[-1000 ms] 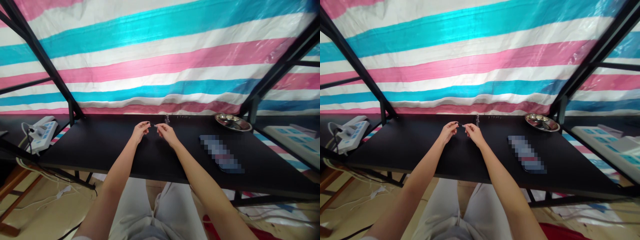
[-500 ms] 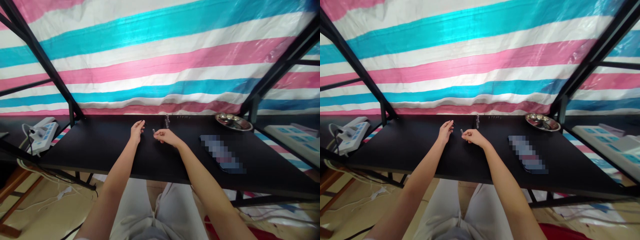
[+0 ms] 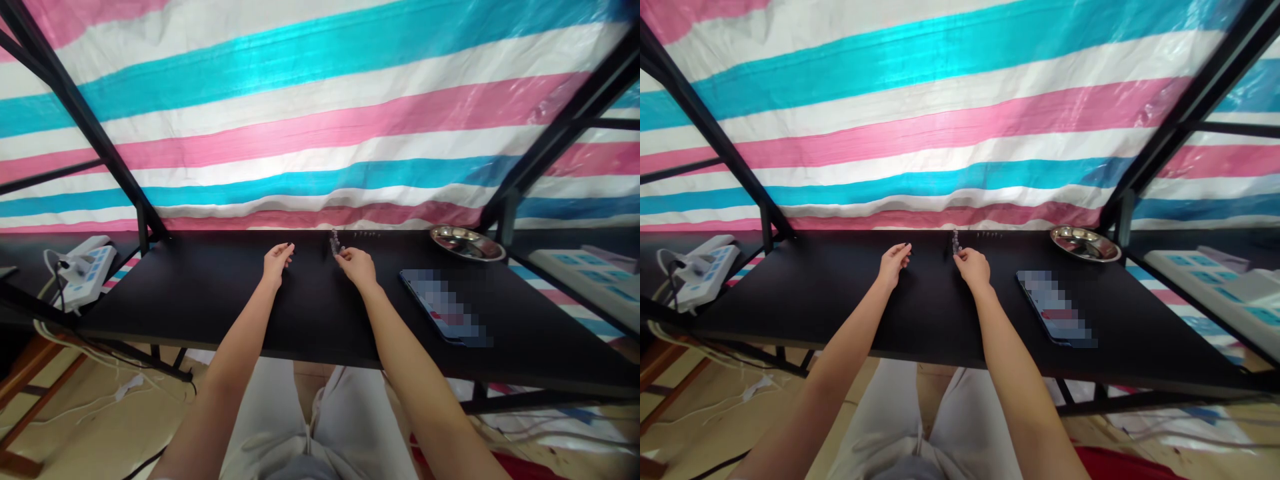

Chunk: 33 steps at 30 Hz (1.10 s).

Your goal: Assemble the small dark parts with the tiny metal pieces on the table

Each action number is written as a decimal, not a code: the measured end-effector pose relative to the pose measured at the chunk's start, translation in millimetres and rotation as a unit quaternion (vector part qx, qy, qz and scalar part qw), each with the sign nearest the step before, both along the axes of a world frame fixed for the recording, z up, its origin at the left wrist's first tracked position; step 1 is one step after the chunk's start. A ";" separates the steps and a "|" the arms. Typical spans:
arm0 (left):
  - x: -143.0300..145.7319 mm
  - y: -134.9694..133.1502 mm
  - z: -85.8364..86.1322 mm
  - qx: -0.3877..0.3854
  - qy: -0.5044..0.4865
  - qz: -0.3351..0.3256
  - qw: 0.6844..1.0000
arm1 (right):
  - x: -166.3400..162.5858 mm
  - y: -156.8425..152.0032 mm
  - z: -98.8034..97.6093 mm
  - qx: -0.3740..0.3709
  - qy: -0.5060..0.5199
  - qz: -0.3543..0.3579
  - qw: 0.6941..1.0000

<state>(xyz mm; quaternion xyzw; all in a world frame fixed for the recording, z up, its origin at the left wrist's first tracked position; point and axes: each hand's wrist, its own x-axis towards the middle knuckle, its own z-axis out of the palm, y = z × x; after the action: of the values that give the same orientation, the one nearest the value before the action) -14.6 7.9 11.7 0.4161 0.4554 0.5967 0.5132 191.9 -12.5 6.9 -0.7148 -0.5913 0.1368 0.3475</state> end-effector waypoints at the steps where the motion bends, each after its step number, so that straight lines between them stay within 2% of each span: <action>1: 0.4 -0.4 0.2 0.004 0.004 -0.002 1.000 | -0.2 -0.2 -0.2 -0.002 -0.014 -0.009 1.000; 17: 7.4 -5.1 -0.9 0.021 0.055 -0.043 0.997 | -4.9 8.5 -10.5 -0.037 -0.062 -0.025 0.997; 23: 25.9 -9.7 -4.8 0.032 0.073 -0.035 0.996 | -2.3 7.2 -9.7 -0.065 -0.061 0.004 0.996; 26: 41.4 -8.7 -9.3 0.081 0.145 -0.041 0.985 | -2.2 3.5 -6.4 -0.077 -0.065 0.020 0.995; 30: 58.5 -3.4 -11.7 0.140 0.287 -0.028 0.947 | -3.7 -1.9 -0.1 -0.086 -0.077 0.032 0.993; 33: 67.3 1.1 -11.3 0.152 0.352 -0.006 0.924 | -4.5 -3.8 2.6 -0.092 -0.080 0.040 0.992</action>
<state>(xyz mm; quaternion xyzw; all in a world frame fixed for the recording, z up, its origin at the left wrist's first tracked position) 52.7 9.0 0.4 0.6752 0.5076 0.4711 0.2541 187.4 -16.3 9.6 -0.7284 -0.6300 0.1465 0.2260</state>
